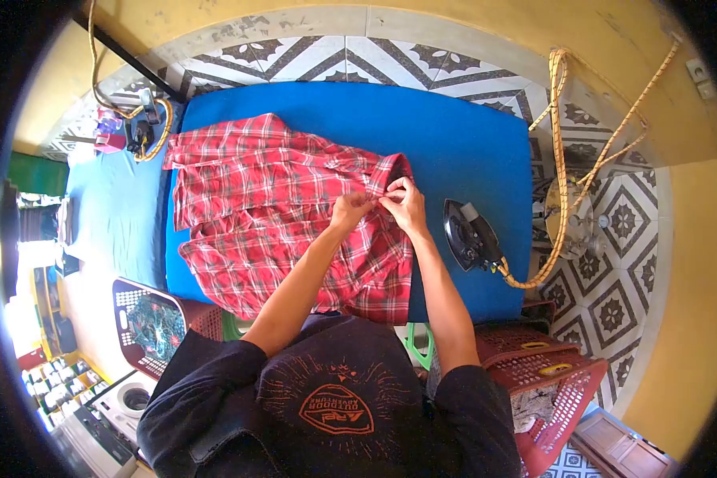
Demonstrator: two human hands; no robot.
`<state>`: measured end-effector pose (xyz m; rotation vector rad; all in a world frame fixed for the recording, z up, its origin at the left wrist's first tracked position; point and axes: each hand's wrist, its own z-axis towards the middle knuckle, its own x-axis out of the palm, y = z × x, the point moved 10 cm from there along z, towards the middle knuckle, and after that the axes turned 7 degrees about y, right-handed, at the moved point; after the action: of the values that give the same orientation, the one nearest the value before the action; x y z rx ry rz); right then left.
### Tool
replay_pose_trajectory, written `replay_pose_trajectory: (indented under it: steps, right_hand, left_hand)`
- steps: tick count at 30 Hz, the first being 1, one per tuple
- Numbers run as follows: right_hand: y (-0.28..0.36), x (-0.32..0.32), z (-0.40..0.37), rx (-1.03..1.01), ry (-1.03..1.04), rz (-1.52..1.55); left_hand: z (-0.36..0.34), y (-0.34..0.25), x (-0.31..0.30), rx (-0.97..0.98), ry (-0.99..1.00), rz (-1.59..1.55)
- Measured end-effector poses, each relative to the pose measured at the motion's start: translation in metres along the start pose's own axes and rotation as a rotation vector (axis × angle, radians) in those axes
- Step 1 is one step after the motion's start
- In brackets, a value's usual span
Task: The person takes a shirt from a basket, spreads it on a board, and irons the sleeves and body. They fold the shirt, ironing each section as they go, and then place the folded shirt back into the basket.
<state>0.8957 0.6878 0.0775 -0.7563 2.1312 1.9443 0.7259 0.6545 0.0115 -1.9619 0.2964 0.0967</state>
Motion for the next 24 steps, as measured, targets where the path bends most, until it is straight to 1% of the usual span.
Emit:
replay_pose_trajectory:
  steps: [1, 3, 5, 6, 7, 8, 10, 12, 13, 15, 16, 17, 18, 19, 21, 22, 23, 24]
  right_hand:
    - [-0.002, 0.000, -0.001, 0.027, 0.007, 0.034]
    - [-0.002, -0.001, 0.000, 0.049, 0.013, 0.065]
    - [-0.008, 0.001, 0.000, 0.099, 0.041, 0.185]
    - [-0.008, 0.000, 0.001, 0.099, 0.039, 0.185]
    - [-0.015, 0.000, 0.002, 0.139, 0.025, 0.207]
    - [-0.023, -0.001, 0.002, 0.180, 0.012, 0.230]
    - [-0.029, 0.000, 0.003, 0.191, 0.018, 0.277]
    - [-0.033, 0.001, 0.003, 0.202, 0.028, 0.323]
    - [-0.037, 0.003, 0.002, 0.207, 0.048, 0.337]
    - [-0.043, 0.005, 0.001, 0.211, 0.071, 0.350]
    - [-0.050, 0.000, 0.001, 0.163, 0.005, 0.214]
    - [-0.040, -0.006, -0.001, 0.110, -0.059, 0.079]
    - [-0.040, -0.007, -0.003, 0.149, -0.059, 0.027]
    - [-0.045, -0.001, 0.000, 0.146, -0.057, 0.033]
    - [-0.042, 0.011, 0.002, 0.044, -0.056, -0.240]
    - [-0.017, 0.010, -0.005, -0.048, -0.200, -0.401]
    - [0.047, 0.007, -0.022, -0.274, -0.401, -0.600]
    - [0.071, 0.021, -0.020, -0.359, -0.325, -0.559]
  left_hand:
    - [-0.001, 0.001, 0.002, 0.004, 0.004, 0.001]
    - [-0.003, -0.001, 0.003, 0.068, -0.006, -0.093]
    - [0.001, 0.007, 0.006, 0.073, 0.000, -0.117]
    - [0.003, 0.011, 0.008, 0.076, 0.005, -0.141]
    - [0.002, 0.008, 0.007, 0.078, 0.006, -0.141]
    - [0.000, 0.004, 0.009, 0.093, 0.038, -0.175]
    - [0.000, 0.003, 0.012, 0.109, 0.070, -0.211]
    - [0.003, 0.004, 0.023, 0.154, 0.173, -0.331]
    - [-0.001, 0.001, 0.022, 0.153, 0.173, -0.333]
    - [-0.009, -0.013, 0.007, 0.214, 0.039, 0.146]
    - [-0.014, -0.013, -0.002, 0.212, 0.033, 0.144]
    - [-0.020, -0.018, -0.012, 0.260, 0.011, 0.360]
    - [-0.028, -0.022, -0.018, 0.302, -0.010, 0.580]
    - [-0.031, -0.015, -0.021, 0.300, -0.014, 0.586]
    - [-0.042, -0.011, -0.020, 0.385, -0.032, 0.592]
    - [-0.045, -0.013, -0.018, 0.431, -0.048, 0.583]
    - [-0.046, -0.012, -0.014, 0.431, -0.048, 0.584]
    - [-0.047, -0.014, -0.012, 0.467, -0.049, 0.539]
